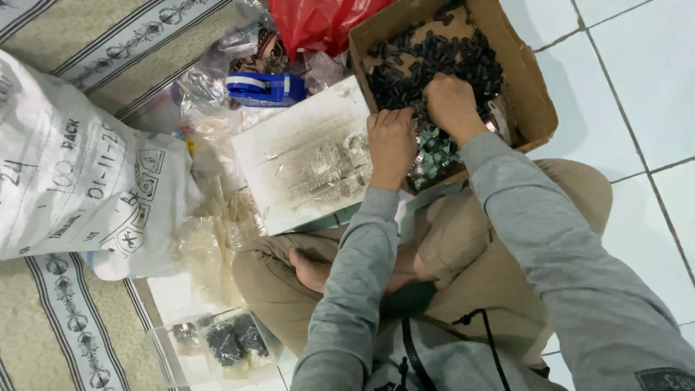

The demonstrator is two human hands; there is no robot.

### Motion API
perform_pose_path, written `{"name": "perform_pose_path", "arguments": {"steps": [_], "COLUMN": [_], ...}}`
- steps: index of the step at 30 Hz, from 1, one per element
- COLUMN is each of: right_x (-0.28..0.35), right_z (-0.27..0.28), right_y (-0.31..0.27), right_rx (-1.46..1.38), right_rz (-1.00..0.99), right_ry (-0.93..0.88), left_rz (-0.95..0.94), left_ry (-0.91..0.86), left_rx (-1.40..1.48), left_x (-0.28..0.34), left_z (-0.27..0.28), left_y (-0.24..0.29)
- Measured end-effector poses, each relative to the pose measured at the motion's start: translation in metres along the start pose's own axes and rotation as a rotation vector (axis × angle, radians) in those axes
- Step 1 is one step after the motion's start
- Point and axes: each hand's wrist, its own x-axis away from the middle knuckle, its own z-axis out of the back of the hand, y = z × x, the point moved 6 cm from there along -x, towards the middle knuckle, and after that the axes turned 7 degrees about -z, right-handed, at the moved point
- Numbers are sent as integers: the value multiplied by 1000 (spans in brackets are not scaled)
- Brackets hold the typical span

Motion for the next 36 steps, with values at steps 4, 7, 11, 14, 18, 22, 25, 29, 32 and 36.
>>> {"name": "perform_pose_path", "arguments": {"steps": [4,7,11,14,18,22,25,29,32,36], "right_x": [16,19,14,17,20,20,19,0,-18,-4], "right_z": [33,45,46,53,52,53,51,27,-42,-23], "right_y": [-15,-11,10,18,7,-12,-20,-20,0,-7], "right_rx": [99,-145,-561,-572,-569,-461,-418,-352,-371,-315], "right_rz": [82,76,-144,-188,-164,-115,-147,-210,-239,-170], "right_ry": [319,179,-80,-93,-98,-81,-54,37,35,106], "left_rz": [-33,-28,1,12,21,0,-12,-1,9,-3], "left_ry": [122,141,144,148,90,66,14,-31,-59,-28], "left_rx": [-27,-12,2,9,-11,-101,-171,-176,-178,-190], "left_x": [6,5,3,3,5,6,4,2,3,4], "left_z": [-11,-4,4,5,-1,-11,-11,-9,-13,-13], "left_y": [-6,-3,-1,-1,-3,-3,0,0,0,-1]}}
